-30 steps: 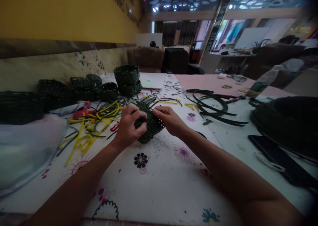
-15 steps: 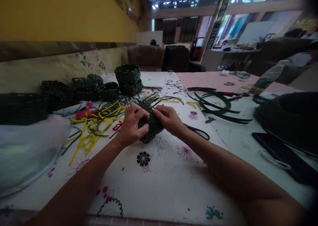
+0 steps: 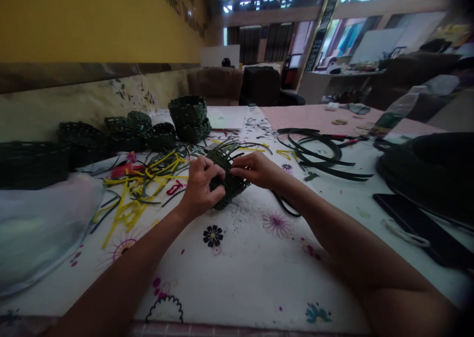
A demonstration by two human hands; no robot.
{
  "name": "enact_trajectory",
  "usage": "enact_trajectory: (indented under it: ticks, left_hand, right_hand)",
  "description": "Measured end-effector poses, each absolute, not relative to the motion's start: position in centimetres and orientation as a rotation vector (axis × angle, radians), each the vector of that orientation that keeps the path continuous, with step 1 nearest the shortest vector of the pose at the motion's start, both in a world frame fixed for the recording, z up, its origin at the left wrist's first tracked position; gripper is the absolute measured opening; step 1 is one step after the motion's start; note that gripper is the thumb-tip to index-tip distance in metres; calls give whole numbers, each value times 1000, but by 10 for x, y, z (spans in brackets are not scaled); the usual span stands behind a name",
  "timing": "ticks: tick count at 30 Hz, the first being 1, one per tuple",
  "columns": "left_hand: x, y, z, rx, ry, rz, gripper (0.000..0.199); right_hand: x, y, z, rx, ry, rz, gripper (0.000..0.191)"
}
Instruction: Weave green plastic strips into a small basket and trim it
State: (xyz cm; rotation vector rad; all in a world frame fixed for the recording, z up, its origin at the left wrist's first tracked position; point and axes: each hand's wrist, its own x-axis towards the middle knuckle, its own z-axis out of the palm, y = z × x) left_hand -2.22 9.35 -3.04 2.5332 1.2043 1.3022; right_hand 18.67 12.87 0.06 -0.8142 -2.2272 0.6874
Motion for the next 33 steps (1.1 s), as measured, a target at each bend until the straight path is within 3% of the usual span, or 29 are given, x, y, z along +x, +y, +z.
enact_trajectory:
  ticks: [6,14,18,28,33]
  left_hand:
    - [-22,102,-22,2580,1158,1258,9]
    - [-24,105,-21,2628,1072,1153,10]
    - [-23,105,-21,2657,1037,1145,12]
    - [-19,109,-18,2657,1059,1093,12]
    - [-21,110,-15,2640,1001,1061,11]
  right_hand:
    - [199,139,-2,-778,-2106,1133,48]
    - [203,152,-19,-718,-1906,1523,39]
    - [208,152,-18,-726,-1977,1509,37]
    - [204,148,-6,-729,-2266,1234,55]
    - [205,148,-9,-694,-2231,1324,53]
